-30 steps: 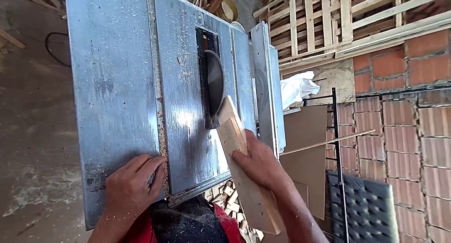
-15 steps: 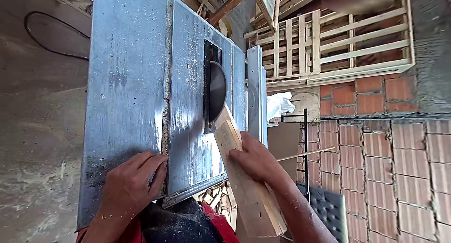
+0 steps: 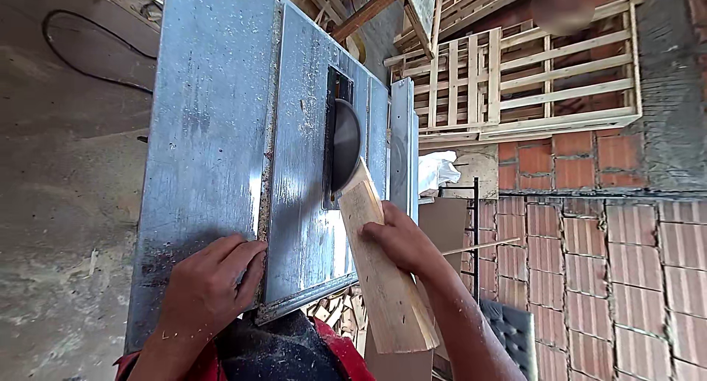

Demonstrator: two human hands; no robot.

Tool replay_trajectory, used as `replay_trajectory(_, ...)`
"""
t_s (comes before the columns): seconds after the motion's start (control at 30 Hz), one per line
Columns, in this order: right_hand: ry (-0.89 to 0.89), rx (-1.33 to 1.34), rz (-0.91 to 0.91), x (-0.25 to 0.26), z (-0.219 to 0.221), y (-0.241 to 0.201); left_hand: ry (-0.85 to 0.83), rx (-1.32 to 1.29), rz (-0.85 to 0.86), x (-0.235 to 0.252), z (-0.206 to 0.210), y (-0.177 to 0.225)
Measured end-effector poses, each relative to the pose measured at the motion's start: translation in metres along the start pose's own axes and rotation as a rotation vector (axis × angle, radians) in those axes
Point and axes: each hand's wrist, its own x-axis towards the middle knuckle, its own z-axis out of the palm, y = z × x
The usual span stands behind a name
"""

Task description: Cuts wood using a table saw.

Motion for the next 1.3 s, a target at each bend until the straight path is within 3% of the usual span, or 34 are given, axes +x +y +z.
replay_trajectory(0.27, 0.024, -0.117, 0.04, -0.008, 0.005, -0.017, 0.01, -0.029, -0.007, -0.002, 0.001, -0.001)
replay_trajectory(0.87, 0.014, -0.035, 0.05, -0.008, 0.002, -0.026, 0.072, -0.106, -0.035, -0.002, -0.005, -0.002)
replay_trajectory(1.03, -0.05, 0.042, 0.056, -0.021, 0.0, -0.021, 0.07, -0.107, -0.029, -0.001, -0.003, -0.002)
replay_trajectory(1.3, -0.124, 0.376, -0.01, -0.038, -0.016, 0.016, 0.094, -0.141, -0.053, 0.001, -0.007, -0.007)
